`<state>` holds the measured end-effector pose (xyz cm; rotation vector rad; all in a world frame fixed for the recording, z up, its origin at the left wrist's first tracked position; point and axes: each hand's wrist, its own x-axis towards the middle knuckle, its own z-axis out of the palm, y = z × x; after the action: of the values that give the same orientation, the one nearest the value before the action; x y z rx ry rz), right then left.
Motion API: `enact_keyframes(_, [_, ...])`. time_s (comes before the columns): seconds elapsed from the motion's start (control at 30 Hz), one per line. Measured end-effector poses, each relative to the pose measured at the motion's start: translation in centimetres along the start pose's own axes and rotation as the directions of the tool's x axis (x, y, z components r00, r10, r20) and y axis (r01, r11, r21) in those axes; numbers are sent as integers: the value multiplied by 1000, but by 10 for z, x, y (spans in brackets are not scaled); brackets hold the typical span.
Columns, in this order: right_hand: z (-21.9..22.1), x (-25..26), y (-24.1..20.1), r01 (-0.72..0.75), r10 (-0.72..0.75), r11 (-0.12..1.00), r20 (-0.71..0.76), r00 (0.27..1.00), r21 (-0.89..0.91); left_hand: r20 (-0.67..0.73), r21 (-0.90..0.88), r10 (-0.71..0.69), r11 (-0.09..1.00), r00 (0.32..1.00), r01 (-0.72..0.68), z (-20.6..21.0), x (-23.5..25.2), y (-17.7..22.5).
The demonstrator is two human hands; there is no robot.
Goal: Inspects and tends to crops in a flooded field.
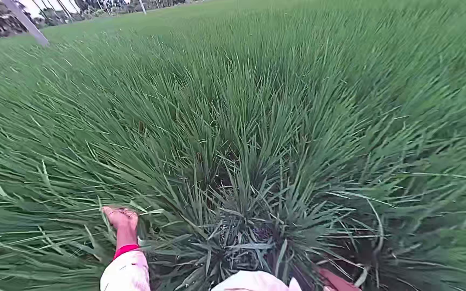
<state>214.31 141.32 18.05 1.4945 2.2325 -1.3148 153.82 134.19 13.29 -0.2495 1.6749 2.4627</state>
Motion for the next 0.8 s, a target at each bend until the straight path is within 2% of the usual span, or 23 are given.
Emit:
enact_keyframes(0.07, [-2,-18,-2,-105,106,994,-15,994,42,130,63,12,998,991,-21,36,-15,-7])
enact_keyframes(0.13, [4,-36,11,-192,194,981,-31,981,38,295,190,30,978,955,-90,69,-42,-17])
enact_keyframes(0.17, [10,-46,22,-234,235,972,-24,972,38,430,266,-2,956,903,-124,81,-60,-22])
enact_keyframes(0.2, [14,-55,34,-277,277,960,-16,961,34,579,337,-61,926,813,-170,95,-81,-28])
enact_keyframes(0.23, [17,-66,46,-325,325,945,3,946,30,723,395,-152,892,674,-222,105,-104,-36])
enact_keyframes(0.27, [21,-78,58,-372,371,928,25,928,26,833,444,-271,847,481,-291,109,-125,-46])
enact_keyframes(0.3, [25,-90,70,-415,414,910,43,909,20,873,483,-403,794,277,-369,112,-146,-57])
enact_keyframes(0.33, [28,-100,80,-449,447,894,56,893,17,843,511,-528,731,98,-452,114,-167,-69])
enact_keyframes(0.37, [32,-110,91,-468,465,883,60,883,35,772,524,-635,672,-42,-524,115,-187,-82])
enact_keyframes(0.4, [37,-121,101,-478,475,875,60,878,70,688,533,-714,620,-133,-576,113,-209,-95])
enact_keyframes(0.43, [43,-130,113,-491,487,864,61,871,109,614,538,-767,579,-186,-613,110,-232,-107])
enact_keyframes(0.5, [53,-148,133,-515,511,837,74,856,184,525,564,-823,527,-217,-636,100,-276,-131])
enact_keyframes(0.67, [78,-194,172,-539,537,774,108,837,333,400,562,-889,430,-222,-706,83,-362,-162])
enact_keyframes(0.8, [73,-223,192,-561,561,725,129,817,401,396,535,-898,396,-192,-746,87,-403,-163])
